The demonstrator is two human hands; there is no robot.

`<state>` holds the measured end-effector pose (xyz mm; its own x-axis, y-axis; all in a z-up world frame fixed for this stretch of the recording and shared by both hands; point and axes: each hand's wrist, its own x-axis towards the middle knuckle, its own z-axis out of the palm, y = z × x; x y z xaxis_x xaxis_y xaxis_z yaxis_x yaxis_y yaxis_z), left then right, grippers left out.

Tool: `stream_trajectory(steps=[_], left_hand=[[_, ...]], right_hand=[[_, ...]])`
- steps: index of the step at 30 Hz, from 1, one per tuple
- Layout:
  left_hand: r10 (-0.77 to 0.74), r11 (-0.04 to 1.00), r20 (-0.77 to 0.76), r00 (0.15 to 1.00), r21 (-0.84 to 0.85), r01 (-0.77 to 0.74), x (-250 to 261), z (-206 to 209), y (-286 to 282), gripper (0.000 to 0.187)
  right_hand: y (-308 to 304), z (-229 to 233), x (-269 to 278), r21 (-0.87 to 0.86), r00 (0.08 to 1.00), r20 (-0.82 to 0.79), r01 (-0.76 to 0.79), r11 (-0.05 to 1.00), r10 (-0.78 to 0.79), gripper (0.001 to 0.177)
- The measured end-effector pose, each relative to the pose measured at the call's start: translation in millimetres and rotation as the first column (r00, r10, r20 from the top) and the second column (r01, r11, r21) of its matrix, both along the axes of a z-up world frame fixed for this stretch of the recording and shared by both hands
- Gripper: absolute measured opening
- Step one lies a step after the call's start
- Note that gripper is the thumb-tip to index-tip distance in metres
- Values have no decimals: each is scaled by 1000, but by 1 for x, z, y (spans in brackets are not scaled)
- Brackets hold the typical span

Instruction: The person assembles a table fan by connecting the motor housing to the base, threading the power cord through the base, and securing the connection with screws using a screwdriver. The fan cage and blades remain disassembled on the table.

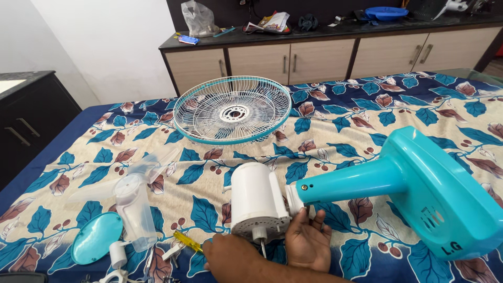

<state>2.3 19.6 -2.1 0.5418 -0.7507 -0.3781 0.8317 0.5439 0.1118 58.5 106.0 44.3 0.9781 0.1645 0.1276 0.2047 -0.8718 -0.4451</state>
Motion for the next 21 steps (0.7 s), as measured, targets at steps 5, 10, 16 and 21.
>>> stream_trajectory(steps=[5, 10, 16, 21], left_hand=[[2, 999, 7, 1000, -34, -1, 0, 0, 1, 17], [-5, 1000, -15, 1000, -11, 5, 1, -14, 0, 20], [-73, 954, 27, 997, -288, 78, 13, -58, -14, 20], [-182, 764, 187, 965, -591, 258, 21, -68, -8, 34]], right_hand=[[-1, -16, 5, -83, 999, -33, -15, 996, 12, 14], [-18, -2, -16, 175, 999, -12, -32, 984, 34, 19], [-88, 33, -95, 723, 930, -312, 366, 587, -195, 25], [-164, 38, -144, 957, 944, -205, 249, 150, -260, 67]])
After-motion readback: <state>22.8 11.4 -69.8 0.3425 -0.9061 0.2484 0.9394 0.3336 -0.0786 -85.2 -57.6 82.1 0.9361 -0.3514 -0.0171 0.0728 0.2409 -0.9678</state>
